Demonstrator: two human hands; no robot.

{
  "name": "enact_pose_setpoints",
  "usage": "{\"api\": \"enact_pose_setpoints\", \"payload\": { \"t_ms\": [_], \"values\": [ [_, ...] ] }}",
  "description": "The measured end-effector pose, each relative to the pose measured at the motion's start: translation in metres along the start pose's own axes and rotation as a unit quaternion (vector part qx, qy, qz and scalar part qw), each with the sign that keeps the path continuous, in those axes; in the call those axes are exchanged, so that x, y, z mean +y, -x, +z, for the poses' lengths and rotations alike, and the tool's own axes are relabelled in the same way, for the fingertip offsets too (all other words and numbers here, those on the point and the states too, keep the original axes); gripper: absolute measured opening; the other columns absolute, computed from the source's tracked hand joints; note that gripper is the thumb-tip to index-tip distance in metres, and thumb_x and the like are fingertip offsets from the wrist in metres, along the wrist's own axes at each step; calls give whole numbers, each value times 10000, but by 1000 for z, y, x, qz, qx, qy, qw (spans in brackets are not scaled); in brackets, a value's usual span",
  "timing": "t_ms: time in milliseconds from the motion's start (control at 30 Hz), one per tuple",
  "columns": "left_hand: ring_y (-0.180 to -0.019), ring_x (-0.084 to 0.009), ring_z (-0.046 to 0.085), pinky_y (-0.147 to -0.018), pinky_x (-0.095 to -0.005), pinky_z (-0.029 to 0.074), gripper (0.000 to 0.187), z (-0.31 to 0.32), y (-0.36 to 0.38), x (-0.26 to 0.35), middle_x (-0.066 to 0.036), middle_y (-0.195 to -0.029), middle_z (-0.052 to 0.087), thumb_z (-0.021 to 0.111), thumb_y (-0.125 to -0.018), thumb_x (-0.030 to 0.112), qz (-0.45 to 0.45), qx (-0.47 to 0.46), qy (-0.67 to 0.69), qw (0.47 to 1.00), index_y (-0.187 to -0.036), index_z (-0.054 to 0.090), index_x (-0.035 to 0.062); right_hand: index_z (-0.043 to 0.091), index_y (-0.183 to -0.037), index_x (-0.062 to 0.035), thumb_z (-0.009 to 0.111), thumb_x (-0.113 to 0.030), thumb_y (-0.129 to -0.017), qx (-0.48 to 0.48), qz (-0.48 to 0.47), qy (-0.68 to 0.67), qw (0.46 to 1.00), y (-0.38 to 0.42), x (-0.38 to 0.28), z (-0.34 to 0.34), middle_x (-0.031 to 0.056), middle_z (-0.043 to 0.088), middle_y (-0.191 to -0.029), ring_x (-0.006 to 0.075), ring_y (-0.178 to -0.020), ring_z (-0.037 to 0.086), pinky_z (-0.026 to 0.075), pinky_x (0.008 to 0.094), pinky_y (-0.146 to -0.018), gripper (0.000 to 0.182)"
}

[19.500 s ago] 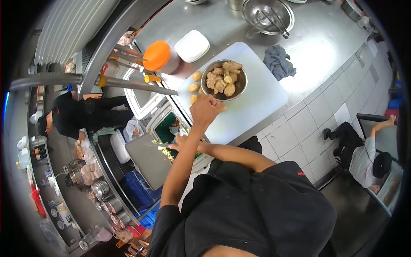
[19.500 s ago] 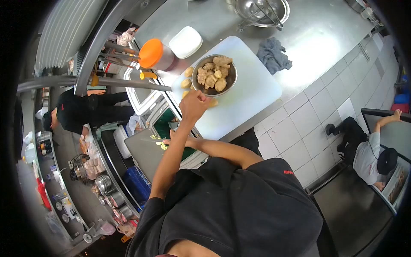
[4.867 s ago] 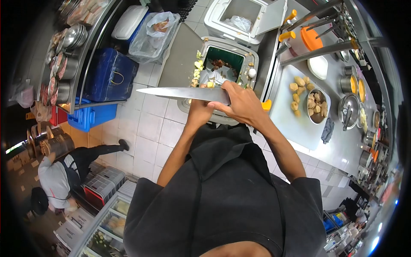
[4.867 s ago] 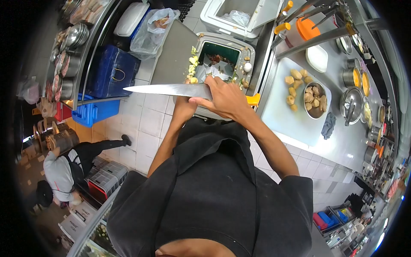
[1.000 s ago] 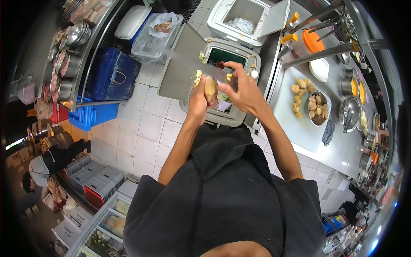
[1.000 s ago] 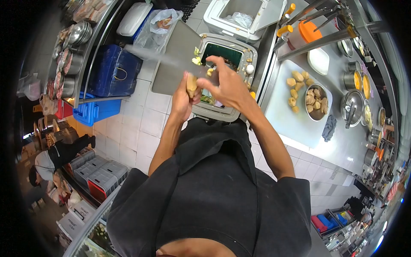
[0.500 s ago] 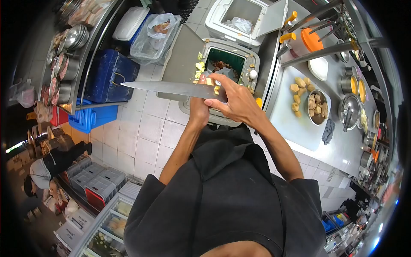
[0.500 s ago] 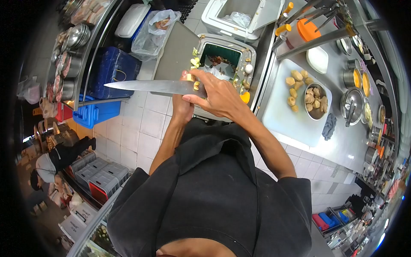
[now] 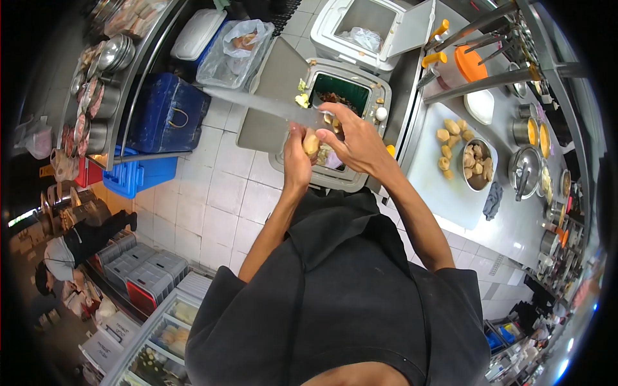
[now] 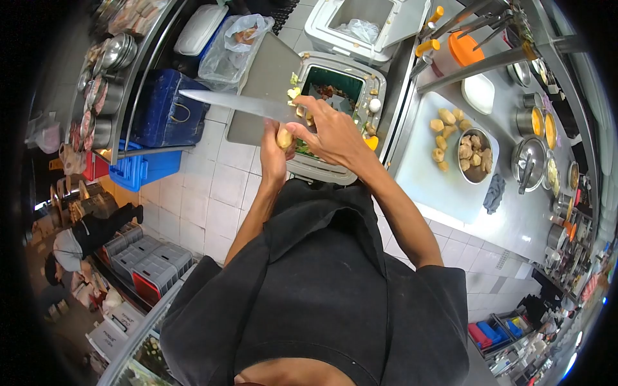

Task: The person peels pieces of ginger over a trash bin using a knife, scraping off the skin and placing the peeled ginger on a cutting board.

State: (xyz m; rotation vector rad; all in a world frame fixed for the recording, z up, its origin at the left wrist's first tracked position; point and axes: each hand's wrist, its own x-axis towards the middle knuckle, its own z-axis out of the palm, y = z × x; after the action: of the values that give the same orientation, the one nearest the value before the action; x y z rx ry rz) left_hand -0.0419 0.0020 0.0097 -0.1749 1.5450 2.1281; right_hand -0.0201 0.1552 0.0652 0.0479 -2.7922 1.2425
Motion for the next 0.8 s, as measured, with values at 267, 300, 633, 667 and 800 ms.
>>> {"api": "enact_pose_setpoints", "payload": {
  "t_ms": [267,300,633,667,800],
  "values": [
    [-581,-94,378,-519,-296,296,496,-23,3,7,15,-590,426,391,-1054,369,202,37,-203,957,-714,526,34,202,-1535,-155,628,-360,-934,-112,83,-139,981,3,7,-17,264,648,-1152,316,-920,671,489,371,-830,764],
    [-567,-84,370,-505,-288,282,484,-22,2,8,18,-587,417,397,-1053,359,190,40,-187,963,-702,508,43,202,-1535,-155,628,-360,-934,-112,83,-139,980,1,12,-14,264,648,-1152,316,-920,671,489,371,-830,764],
    [-472,-65,321,-428,-242,233,522,-8,3,11,32,-550,365,336,-1038,514,9,29,11,999,-766,489,96,390,-1396,39,582,-508,-932,-36,167,-75,982,-13,8,-9,319,662,-1013,437,-831,688,514,453,-786,742],
    [-472,-65,321,-428,-242,233,522,-9,3,12,32,-550,365,336,-1038,514,10,31,12,999,-766,489,96,438,-1360,47,597,-528,-918,11,160,-85,983,-14,12,-6,316,661,-1004,430,-855,686,513,448,-788,742],
    [-444,-70,270,-411,-224,221,494,-12,1,7,-9,-584,404,278,-1027,568,-58,-98,228,967,-908,462,125,462,-1330,44,615,-535,-900,0,198,-13,980,-10,9,-7,294,662,-1016,435,-906,670,513,449,-788,738]
  ]
}}
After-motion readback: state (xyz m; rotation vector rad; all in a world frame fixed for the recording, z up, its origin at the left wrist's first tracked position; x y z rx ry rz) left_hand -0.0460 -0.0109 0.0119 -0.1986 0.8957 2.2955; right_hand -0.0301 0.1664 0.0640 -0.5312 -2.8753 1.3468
